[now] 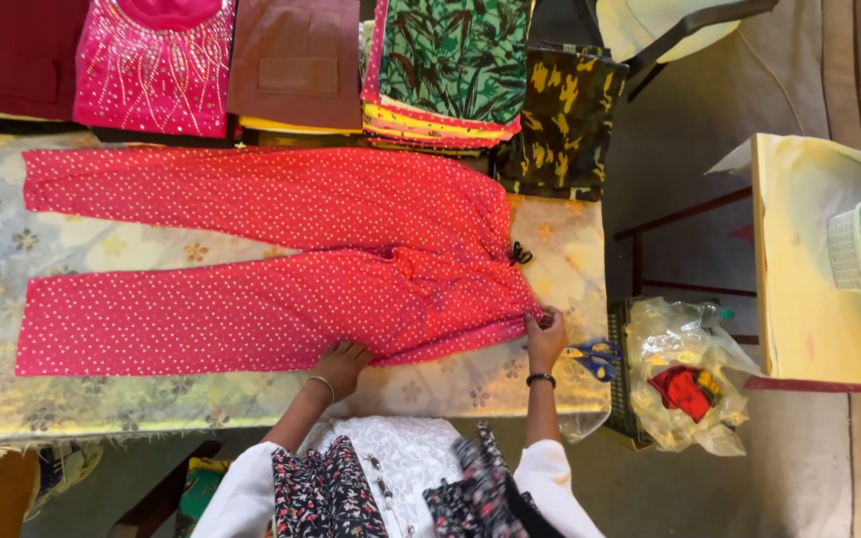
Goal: Folding various pieces of clothing including pants, leggings, and shirts.
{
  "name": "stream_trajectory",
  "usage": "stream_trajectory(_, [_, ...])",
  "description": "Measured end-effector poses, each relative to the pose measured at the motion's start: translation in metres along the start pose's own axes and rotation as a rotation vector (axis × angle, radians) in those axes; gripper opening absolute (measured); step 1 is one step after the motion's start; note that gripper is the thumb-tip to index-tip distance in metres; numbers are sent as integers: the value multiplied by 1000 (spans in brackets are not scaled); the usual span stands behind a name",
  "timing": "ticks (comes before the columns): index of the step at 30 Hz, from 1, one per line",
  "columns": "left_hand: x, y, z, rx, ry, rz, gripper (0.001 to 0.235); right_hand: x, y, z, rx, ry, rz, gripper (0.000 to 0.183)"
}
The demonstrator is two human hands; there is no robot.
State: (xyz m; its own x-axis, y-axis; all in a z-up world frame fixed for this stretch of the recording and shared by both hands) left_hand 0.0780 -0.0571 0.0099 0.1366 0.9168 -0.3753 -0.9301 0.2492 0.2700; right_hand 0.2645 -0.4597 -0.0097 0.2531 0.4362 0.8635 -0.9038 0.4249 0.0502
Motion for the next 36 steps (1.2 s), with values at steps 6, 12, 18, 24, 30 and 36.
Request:
stream_trajectory(6, [3, 8, -2, 110, 16, 16, 41, 29, 11, 8, -161, -125, -46, 33])
stream_trajectory(12, [28, 46, 4, -74, -161, 27, 37, 19, 3, 5, 92, 12, 267, 22])
stream_trajectory(18, [112, 108, 25, -321, -373, 415, 31, 29, -5, 22, 507, -91, 284, 40])
stream_trajectory(24, [170, 154, 51, -359, -445, 604, 31, 63, -8, 29, 465, 408, 642, 29])
stream_trajectory(30, [192, 224, 80, -429, -370, 633, 30, 62, -12, 47, 497, 465, 1032, 17])
stream_trajectory(36, [198, 318, 65, -271, -428, 722, 61, 86, 34, 73, 894, 416, 1025, 18])
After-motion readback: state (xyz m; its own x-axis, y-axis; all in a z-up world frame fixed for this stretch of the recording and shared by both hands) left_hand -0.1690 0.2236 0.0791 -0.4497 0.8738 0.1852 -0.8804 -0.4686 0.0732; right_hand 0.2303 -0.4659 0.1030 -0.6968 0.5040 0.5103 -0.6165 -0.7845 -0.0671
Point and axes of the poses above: each hand's wrist, its own y-axis away from the middle knuckle, its own z-axis out of the back of the hand, x = y × z, the point moved 3 cm from there along -y, towards the middle knuckle, and after that the axes turned 5 degrees about -x, right-handed, at the moved point
